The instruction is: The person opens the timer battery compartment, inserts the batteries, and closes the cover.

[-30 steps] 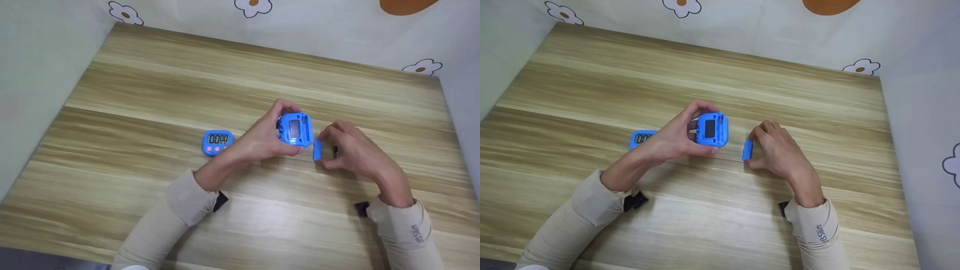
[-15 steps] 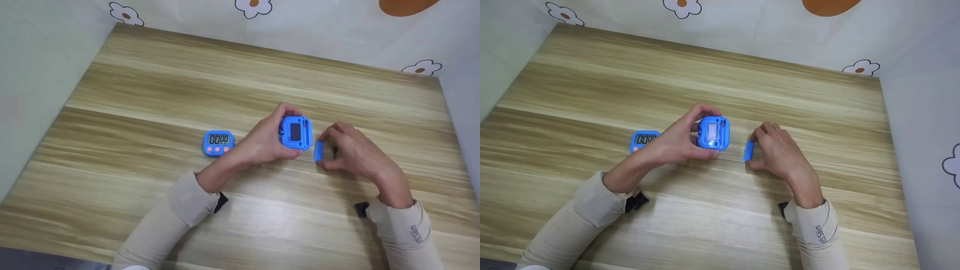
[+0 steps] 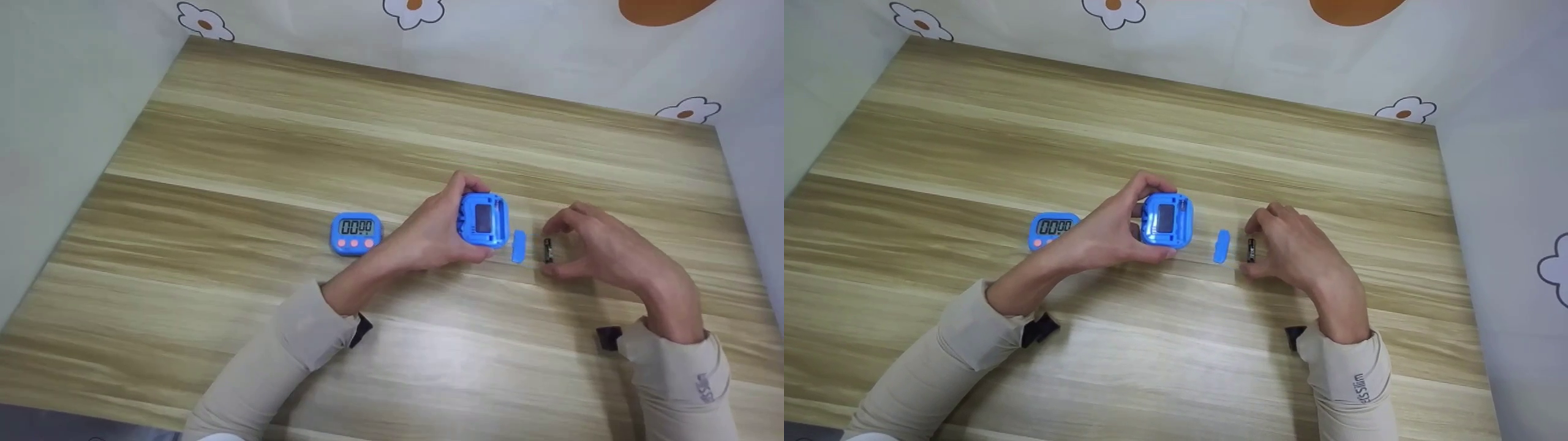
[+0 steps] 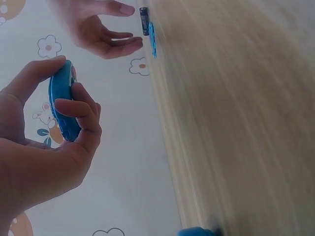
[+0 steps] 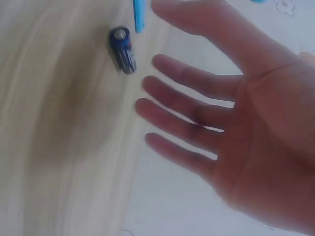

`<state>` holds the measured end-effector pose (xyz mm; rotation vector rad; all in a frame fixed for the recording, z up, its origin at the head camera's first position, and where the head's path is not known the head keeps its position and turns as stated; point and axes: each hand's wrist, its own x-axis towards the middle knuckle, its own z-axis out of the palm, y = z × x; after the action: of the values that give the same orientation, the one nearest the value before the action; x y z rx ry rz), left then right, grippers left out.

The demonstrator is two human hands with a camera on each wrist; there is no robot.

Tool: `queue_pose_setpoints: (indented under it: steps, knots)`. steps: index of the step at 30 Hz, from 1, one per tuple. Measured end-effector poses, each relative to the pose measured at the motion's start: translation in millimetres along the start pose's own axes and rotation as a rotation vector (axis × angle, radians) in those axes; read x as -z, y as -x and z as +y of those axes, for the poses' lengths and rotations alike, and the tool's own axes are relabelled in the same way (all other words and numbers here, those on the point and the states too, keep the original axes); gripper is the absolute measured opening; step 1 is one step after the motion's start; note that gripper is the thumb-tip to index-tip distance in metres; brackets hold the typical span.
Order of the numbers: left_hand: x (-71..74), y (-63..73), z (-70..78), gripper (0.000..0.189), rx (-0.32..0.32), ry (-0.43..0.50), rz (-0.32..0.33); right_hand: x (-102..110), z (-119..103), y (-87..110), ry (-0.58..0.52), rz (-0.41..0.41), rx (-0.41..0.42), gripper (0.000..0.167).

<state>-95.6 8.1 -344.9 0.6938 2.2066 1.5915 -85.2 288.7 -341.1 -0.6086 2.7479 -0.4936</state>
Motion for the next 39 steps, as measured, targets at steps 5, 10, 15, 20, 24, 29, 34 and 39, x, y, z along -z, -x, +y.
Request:
queue_pose_setpoints:
  steps: [5, 10, 15, 20, 24, 29, 34, 39]
  knots:
    - [-0.1, -0.1, -1.3, 0.076, 0.006, 0.008, -0.011, 0.1, 0.5, 0.4, 0.035, -0.057, -0.044, 0.056]
    - [-0.7, -0.3, -0.6, 0.077, 0.020, 0.014, -0.022, 0.1, 0.7, 0.1, 0.040, -0.068, -0.073, 0.053]
    - [-1.3, -0.4, -0.2, 0.076, 0.027, 0.003, -0.025, 0.2, 0.5, -2.1, 0.043, -0.067, -0.087, 0.049]
    - [-2.2, -0.1, -0.8, 0.076, 0.022, -0.013, -0.026, 3.4, -8.4, -0.9, -0.036, 0.004, -0.076, 0.048]
    - [-3.5, -0.2, -1.9, 0.077, 0.007, -0.032, -0.024, 7.7, -23.6, 2.5, -0.118, 0.143, 0.052, 0.044]
    - [-4.8, 0.3, -2.7, 0.078, 0.004, -0.034, -0.043, 9.9, -41.7, 2.0, -0.199, 0.270, 0.270, 0.044]
    - [-5.5, 0.1, -2.8, 0.077, 0.007, -0.026, -0.052, 6.5, -50.3, -1.5, -0.254, 0.271, 0.328, 0.046]
    - [-5.7, -0.2, -1.2, 0.077, 0.018, -0.018, -0.045, 10.8, -66.4, 1.6, -0.273, 0.293, 0.360, 0.043]
